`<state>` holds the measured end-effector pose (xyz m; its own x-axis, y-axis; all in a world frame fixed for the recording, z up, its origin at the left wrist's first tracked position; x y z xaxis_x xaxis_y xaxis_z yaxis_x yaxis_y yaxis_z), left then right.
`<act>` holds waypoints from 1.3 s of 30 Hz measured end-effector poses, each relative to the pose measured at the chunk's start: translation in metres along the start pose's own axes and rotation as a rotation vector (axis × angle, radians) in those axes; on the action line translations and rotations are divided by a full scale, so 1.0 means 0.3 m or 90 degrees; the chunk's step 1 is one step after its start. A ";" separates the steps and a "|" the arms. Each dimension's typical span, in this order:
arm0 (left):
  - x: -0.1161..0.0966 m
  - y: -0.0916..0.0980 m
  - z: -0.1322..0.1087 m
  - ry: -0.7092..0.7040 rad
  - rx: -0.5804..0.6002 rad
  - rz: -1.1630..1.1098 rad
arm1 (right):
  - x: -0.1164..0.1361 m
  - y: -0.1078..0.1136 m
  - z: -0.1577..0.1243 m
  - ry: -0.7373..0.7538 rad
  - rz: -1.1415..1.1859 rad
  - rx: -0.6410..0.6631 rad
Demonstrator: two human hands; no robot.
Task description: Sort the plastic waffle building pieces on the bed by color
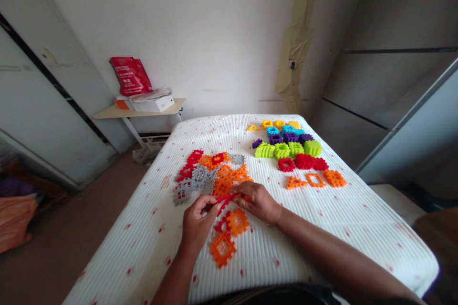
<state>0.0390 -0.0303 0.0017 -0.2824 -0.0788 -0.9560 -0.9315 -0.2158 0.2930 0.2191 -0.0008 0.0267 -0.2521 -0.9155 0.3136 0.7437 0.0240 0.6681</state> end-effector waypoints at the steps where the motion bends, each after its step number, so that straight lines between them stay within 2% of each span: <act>1: 0.002 -0.003 0.001 -0.002 0.006 0.003 | 0.002 0.000 0.001 -0.006 0.013 -0.002; 4: 0.007 -0.002 0.005 -0.001 -0.023 0.011 | 0.014 0.003 0.005 -0.003 0.005 -0.019; 7: 0.008 0.006 0.009 0.013 -0.057 0.005 | 0.042 0.009 0.007 0.067 -0.101 -0.043; 13: 0.009 -0.020 -0.001 0.090 0.092 -0.070 | 0.094 -0.008 0.008 0.222 -0.259 0.036; 20: 0.014 -0.019 0.012 0.162 0.093 -0.118 | 0.120 -0.046 0.008 0.311 -0.273 0.083; 24: 0.041 -0.018 0.025 0.172 0.126 -0.169 | 0.110 -0.054 0.003 0.299 -0.212 0.090; 29: 0.063 -0.026 0.040 0.173 0.184 -0.183 | 0.059 0.000 0.010 0.189 -0.167 0.009; 31: 0.055 -0.034 0.041 0.165 0.229 -0.168 | 0.038 0.009 0.011 0.157 -0.149 0.029; 35: 0.033 -0.048 0.041 0.160 0.310 -0.128 | 0.026 -0.006 0.008 0.152 -0.096 0.105; 39: 0.026 -0.060 0.048 0.161 0.333 -0.103 | 0.030 0.002 0.016 0.137 -0.090 0.118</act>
<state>0.0503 -0.0131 -0.0111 -0.1244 -0.3272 -0.9367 -0.9654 0.2579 0.0381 0.2144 -0.0070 0.0331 -0.1928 -0.9786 0.0717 0.5803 -0.0548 0.8126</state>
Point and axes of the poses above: each hand's wrist, its own z-axis towards the middle knuckle, its own y-axis out of the back of the hand, x = y × z, the point moved 4 cm from there along z, towards the middle knuckle, and after that the axes turned 15 degrees about y, right-handed, at the moved point
